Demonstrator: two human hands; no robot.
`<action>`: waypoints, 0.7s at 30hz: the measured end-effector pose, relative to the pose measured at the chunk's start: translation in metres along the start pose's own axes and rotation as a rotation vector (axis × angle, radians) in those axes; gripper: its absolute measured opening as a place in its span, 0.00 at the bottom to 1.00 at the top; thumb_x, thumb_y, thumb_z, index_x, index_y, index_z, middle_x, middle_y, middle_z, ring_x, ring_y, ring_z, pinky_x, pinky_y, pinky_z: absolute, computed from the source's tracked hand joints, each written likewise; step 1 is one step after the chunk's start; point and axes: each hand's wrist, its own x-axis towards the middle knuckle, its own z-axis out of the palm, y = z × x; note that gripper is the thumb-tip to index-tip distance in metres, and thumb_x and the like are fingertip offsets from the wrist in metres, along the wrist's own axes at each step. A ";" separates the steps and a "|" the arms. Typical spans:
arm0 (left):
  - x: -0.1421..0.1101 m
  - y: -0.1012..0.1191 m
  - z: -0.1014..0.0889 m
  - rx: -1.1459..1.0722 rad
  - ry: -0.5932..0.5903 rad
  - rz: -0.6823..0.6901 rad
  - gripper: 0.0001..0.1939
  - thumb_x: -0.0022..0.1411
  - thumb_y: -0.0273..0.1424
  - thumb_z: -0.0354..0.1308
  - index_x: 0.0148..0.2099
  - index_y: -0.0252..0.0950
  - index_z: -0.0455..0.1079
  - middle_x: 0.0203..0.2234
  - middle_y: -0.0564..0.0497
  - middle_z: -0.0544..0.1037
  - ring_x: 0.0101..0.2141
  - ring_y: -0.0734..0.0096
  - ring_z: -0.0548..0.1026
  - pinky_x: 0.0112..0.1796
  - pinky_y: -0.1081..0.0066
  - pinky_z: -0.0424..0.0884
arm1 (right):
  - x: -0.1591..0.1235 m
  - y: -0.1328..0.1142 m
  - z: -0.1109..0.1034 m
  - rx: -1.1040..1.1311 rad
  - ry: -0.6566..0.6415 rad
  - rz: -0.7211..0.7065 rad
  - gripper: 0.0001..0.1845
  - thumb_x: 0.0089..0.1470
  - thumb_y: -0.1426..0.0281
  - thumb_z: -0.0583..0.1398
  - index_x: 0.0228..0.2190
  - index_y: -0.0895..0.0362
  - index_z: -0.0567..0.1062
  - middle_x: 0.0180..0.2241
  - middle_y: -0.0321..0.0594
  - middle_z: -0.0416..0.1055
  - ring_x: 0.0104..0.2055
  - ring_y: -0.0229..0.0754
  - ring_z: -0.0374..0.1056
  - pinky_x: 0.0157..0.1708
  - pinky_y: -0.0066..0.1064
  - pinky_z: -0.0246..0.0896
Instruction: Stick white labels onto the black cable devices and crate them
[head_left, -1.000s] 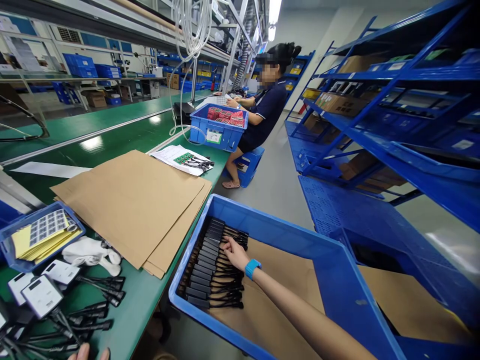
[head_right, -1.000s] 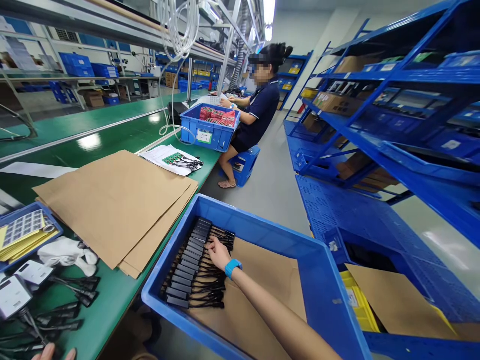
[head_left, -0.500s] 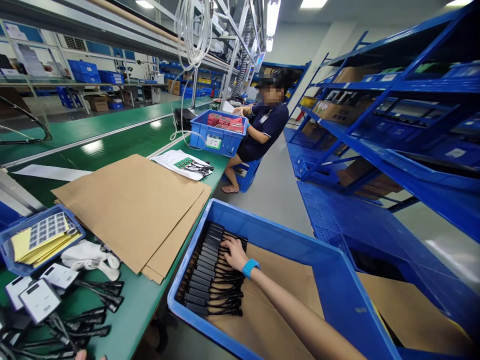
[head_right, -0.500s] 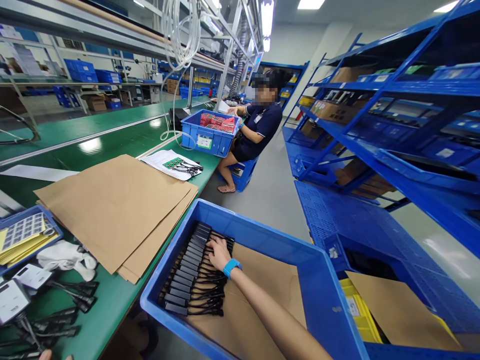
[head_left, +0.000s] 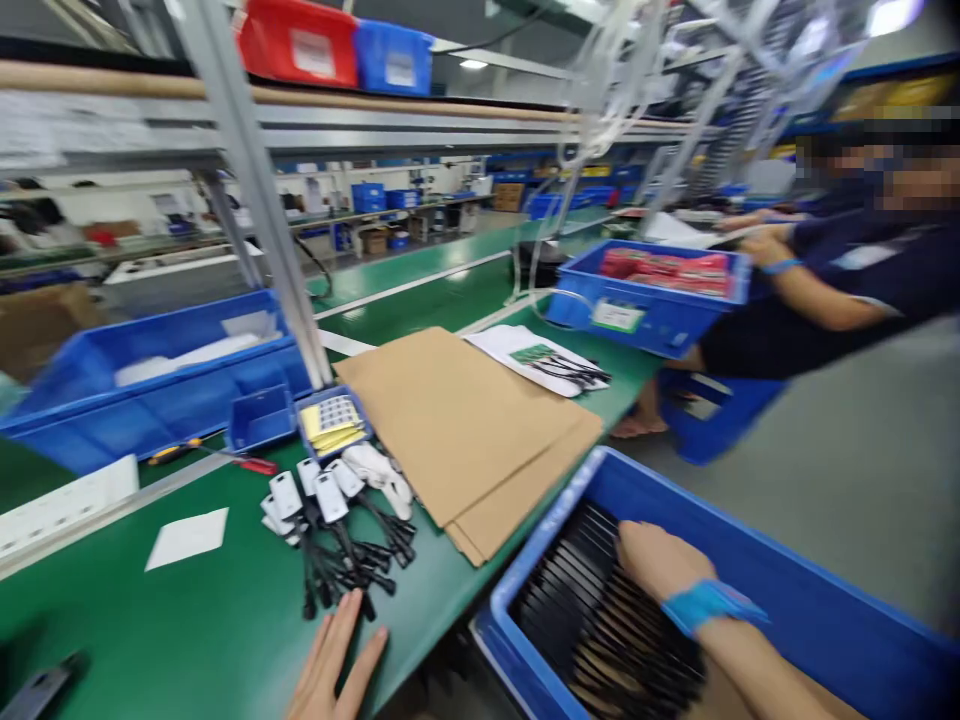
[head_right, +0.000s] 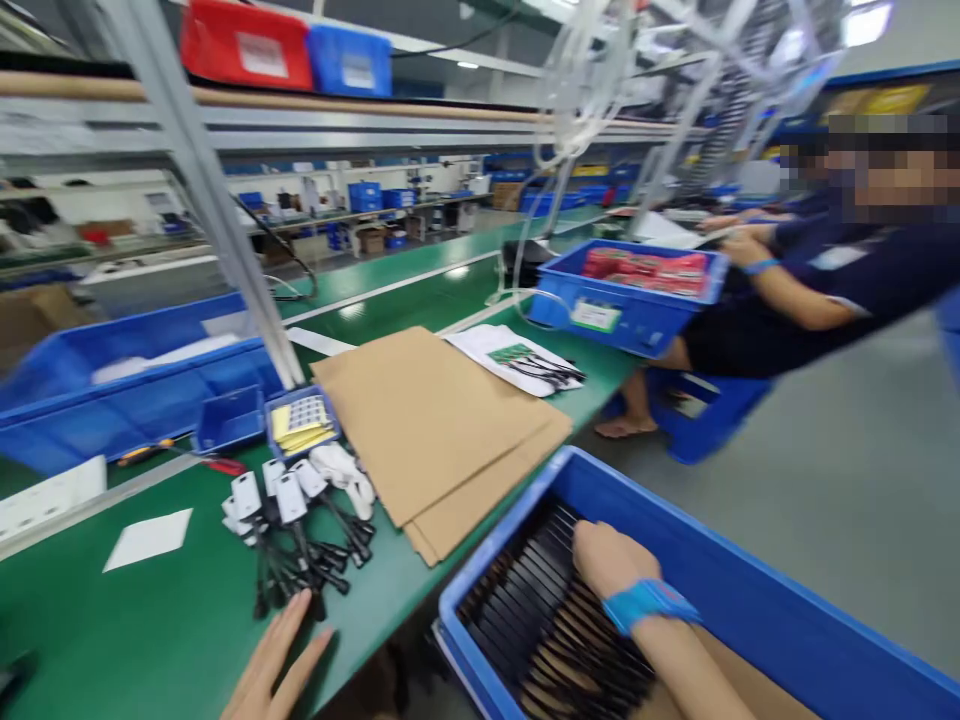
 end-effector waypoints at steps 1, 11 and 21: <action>-0.001 0.001 -0.011 -0.067 -0.007 -0.076 0.36 0.61 0.47 0.54 0.67 0.45 0.50 0.65 0.43 0.55 0.60 0.52 0.62 0.52 0.62 0.70 | -0.004 -0.023 -0.012 0.004 -0.011 -0.072 0.12 0.53 0.72 0.58 0.19 0.56 0.73 0.24 0.51 0.73 0.30 0.54 0.73 0.34 0.41 0.62; 0.057 -0.108 -0.070 -0.343 0.205 -0.485 0.23 0.69 0.33 0.40 0.64 0.36 0.53 0.62 0.41 0.60 0.62 0.59 0.56 0.62 0.54 0.52 | -0.071 -0.309 0.017 0.206 -0.168 -0.789 0.26 0.58 0.65 0.55 0.56 0.60 0.65 0.43 0.53 0.73 0.43 0.54 0.71 0.41 0.37 0.62; 0.037 -0.147 -0.072 -0.445 0.073 -0.387 0.27 0.52 0.32 0.65 0.55 0.40 0.67 0.38 0.49 0.72 0.40 0.62 0.72 0.42 0.63 0.69 | -0.105 -0.322 0.018 0.227 -0.045 -0.777 0.27 0.55 0.74 0.54 0.57 0.55 0.61 0.47 0.48 0.65 0.37 0.45 0.70 0.41 0.34 0.63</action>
